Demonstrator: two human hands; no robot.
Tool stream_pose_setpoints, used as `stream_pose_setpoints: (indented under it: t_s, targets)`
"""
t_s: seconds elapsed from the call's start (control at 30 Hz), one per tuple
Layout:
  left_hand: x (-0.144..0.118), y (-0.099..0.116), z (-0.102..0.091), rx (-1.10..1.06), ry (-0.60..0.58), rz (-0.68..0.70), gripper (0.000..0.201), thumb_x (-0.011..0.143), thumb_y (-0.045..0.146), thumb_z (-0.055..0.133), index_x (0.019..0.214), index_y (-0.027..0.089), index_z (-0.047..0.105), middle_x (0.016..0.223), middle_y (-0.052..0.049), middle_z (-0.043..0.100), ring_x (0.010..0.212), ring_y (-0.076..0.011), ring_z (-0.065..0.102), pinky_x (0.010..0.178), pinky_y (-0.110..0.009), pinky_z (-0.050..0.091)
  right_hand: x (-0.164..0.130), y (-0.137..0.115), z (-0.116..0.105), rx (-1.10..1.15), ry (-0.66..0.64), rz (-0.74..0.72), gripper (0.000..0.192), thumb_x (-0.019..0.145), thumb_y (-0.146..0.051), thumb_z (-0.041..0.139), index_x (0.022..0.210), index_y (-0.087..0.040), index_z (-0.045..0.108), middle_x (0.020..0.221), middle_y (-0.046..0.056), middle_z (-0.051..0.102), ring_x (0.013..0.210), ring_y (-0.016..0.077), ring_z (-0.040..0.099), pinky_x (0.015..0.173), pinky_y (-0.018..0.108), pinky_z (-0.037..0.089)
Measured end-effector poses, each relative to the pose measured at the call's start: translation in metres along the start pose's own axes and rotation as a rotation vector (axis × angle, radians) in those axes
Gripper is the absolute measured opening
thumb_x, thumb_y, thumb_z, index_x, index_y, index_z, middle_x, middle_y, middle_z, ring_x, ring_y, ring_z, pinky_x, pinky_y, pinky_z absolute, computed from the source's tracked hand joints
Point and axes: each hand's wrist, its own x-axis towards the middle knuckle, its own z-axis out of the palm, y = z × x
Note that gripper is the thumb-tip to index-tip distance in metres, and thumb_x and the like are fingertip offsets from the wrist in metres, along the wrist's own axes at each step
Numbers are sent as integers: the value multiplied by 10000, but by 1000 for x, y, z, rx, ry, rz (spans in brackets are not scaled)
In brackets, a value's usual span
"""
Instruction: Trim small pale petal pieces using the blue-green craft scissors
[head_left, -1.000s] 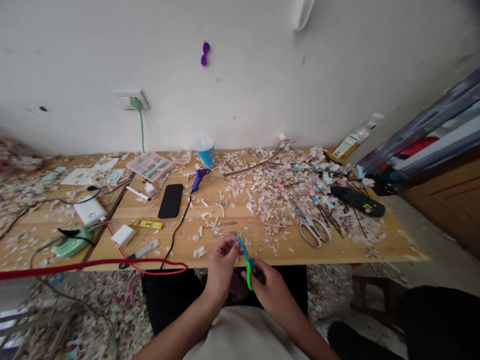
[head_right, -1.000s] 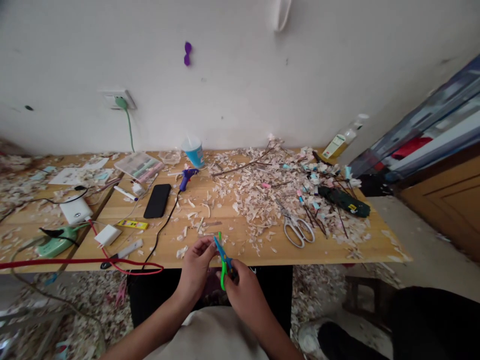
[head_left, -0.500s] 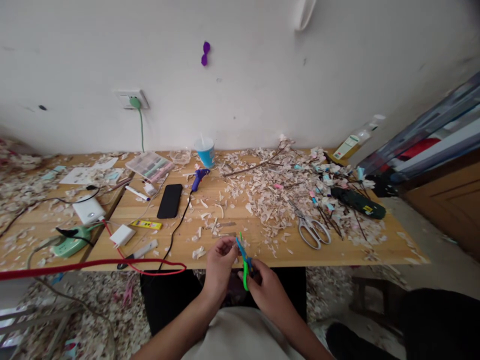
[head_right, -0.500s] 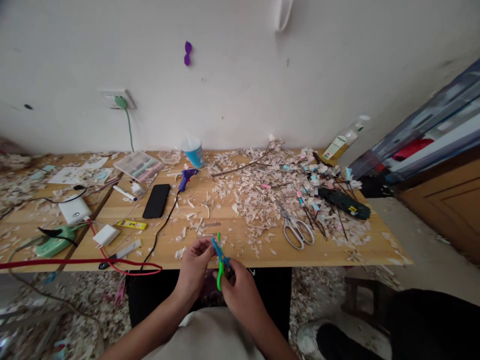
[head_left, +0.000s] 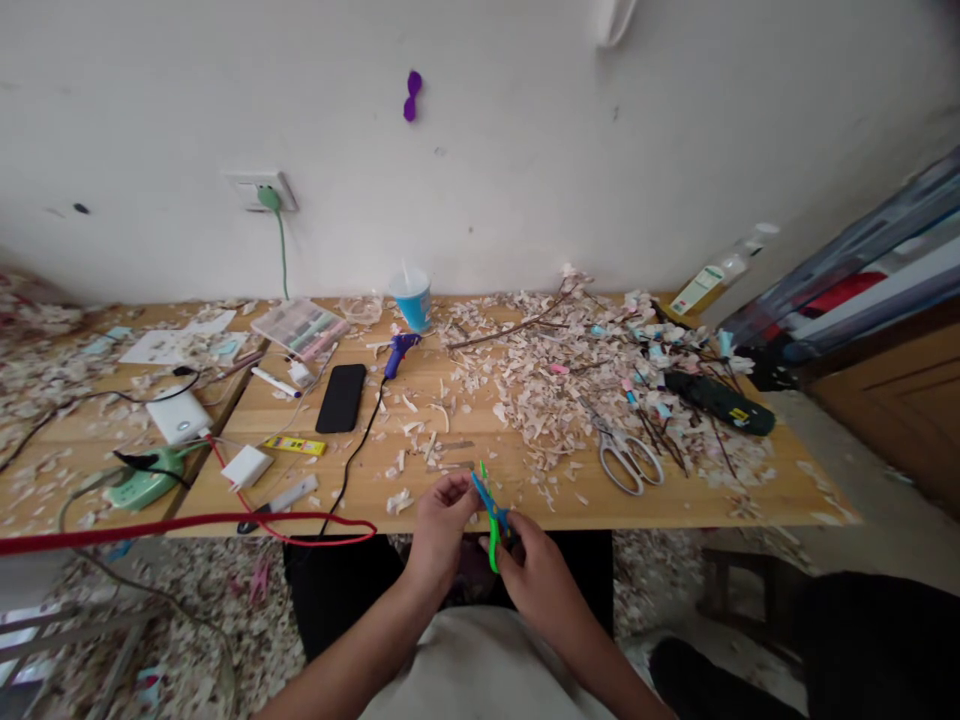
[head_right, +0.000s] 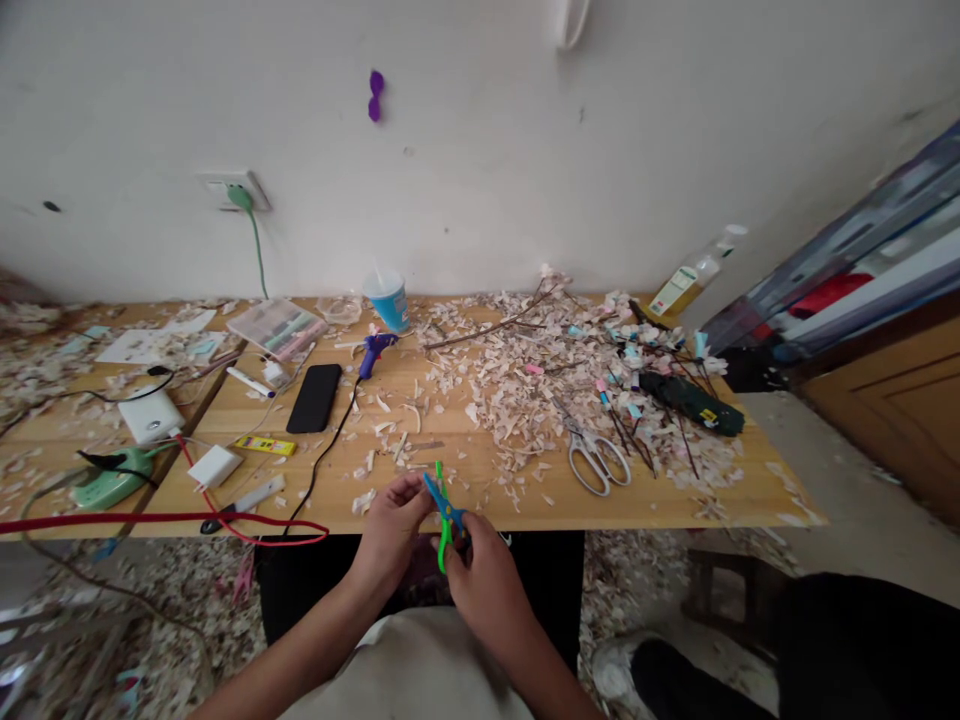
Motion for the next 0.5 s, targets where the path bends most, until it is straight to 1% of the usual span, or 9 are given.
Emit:
stream_pose_setpoints:
  t_s: [0.1,0.3,0.4,0.5]
  targets:
    - [1,-2,-1,-37,-11,-20,179,624,256,790,749,157,708,696,-5,688,628,-111,594,657,-226,474,0,5,2,-53,26,-19,229,811,-214,503,1012,-177,608,964,93,653,902,234,609,811,338,470]
    - [1,-2,-3,-29,-29,-17,181,621,244,793,749,151,706,685,0,681,623,-106,600,658,-222,479,-1,3,0,-109,4,-39,256,818,-203,470,1043,-145,578,972,112,622,896,239,590,826,364,466]
    - [0,0,-3,-34,-30,-22,176,624,246,799,738,146,708,661,5,672,597,-96,585,626,-208,468,-1,2,0,-100,-3,-37,271,816,-190,454,1053,-134,572,992,124,614,924,246,582,852,378,459]
    - [0,-1,-5,-52,-43,-25,168,641,249,796,748,149,714,684,-1,681,612,-99,591,639,-211,470,0,3,1,-91,1,-40,291,814,-195,455,1071,-119,566,1013,136,611,922,246,582,855,382,461]
